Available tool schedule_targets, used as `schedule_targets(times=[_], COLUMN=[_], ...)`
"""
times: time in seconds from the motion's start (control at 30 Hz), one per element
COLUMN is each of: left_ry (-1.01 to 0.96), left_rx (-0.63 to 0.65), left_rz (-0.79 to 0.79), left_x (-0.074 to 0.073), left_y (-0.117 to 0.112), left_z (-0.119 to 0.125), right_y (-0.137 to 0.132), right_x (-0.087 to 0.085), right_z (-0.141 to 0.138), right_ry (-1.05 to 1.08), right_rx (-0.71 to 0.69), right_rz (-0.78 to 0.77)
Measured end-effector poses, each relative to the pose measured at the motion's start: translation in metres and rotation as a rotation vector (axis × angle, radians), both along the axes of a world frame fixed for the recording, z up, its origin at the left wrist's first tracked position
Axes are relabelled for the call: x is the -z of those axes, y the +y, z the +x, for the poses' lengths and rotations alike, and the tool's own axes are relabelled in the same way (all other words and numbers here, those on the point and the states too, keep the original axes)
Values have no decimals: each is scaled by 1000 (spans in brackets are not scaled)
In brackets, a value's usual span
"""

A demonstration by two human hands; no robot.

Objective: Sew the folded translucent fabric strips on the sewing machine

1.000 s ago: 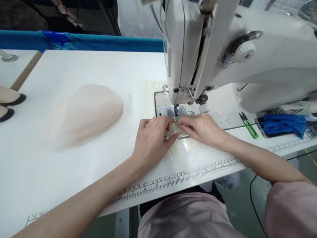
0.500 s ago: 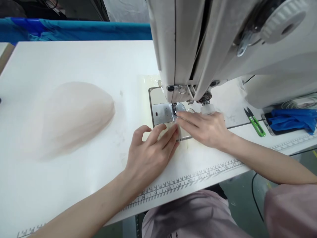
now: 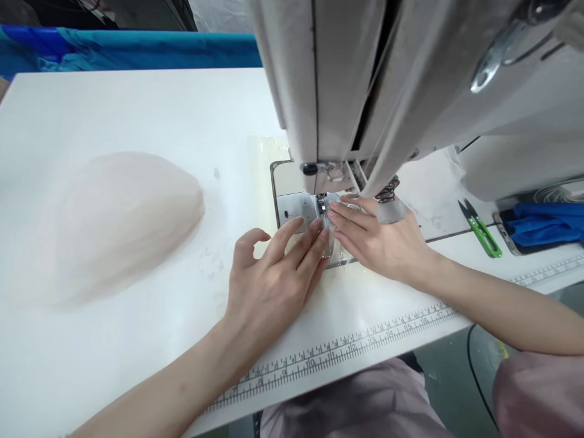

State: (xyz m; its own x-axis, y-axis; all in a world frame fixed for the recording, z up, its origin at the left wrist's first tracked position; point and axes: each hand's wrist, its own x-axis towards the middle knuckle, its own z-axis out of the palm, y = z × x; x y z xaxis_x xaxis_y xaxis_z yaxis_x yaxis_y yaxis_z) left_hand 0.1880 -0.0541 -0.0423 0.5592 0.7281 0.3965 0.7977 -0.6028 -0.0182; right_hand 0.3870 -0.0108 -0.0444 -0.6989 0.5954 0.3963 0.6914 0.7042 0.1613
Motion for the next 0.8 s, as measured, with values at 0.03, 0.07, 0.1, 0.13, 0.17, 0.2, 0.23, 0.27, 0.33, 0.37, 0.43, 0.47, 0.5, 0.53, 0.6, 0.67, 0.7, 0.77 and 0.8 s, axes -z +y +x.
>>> schedule_targets(times=[0.03, 0.07, 0.1, 0.13, 0.17, 0.2, 0.23, 0.27, 0.33, 0.37, 0.43, 0.47, 0.5, 0.53, 0.6, 0.67, 0.7, 0.77, 0.8], left_ry=[6, 12, 20, 28, 35, 41, 44, 43, 42, 42, 33, 23, 11, 0, -14, -9, -3, 13, 17], left_rx=[-3, -8, -13, -20, -27, -32, -37, -42, -48, -50, -47, -44, -43, -42, -44, -47, -47, -44, -41], left_rz=[8, 19, 30, 42, 55, 65, 73, 79, 72, 58, 19, -3, -24, -39, -58, -57, -48, -23, -9], left_x=[0, 0, 0, 0, 0, 0, 0, 1, 1, 1, 1, 1, 1, 0, 0, -1, -1, 0, 0], left_y=[1, 1, 2, 2, 3, 3, 3, 3, 3, 2, 1, 1, 1, 0, 0, 0, 0, 1, 1], left_z=[1, 2, 2, 3, 4, 5, 5, 5, 5, 5, 5, 5, 6, 6, 7, 7, 7, 8, 8], right_y=[1, 1, 2, 3, 3, 4, 4, 5, 5, 5, 4, 4, 4, 3, 3, 3, 4, 4, 5], right_x=[1, 2, 3, 3, 3, 4, 4, 3, 3, 2, 1, 0, 0, 0, -1, 0, 0, 0, 1], right_z=[0, 0, 1, 1, 1, 1, 1, 2, 2, 2, 3, 3, 3, 3, 2, 2, 2, 2, 2], right_ry=[-2, -6, -12, -18, -24, -29, -34, -37, -40, -41, -40, -37, -36, -36, -40, -45, -43, -34, -30], right_rx=[5, 11, 16, 21, 24, 26, 29, 32, 41, 45, 48, 50, 49, 49, 48, 47, 47, 47, 47], right_rz=[7, 10, 10, 11, 11, 13, 13, 15, 7, -1, -24, -34, -40, -44, -43, -38, -35, -30, -30])
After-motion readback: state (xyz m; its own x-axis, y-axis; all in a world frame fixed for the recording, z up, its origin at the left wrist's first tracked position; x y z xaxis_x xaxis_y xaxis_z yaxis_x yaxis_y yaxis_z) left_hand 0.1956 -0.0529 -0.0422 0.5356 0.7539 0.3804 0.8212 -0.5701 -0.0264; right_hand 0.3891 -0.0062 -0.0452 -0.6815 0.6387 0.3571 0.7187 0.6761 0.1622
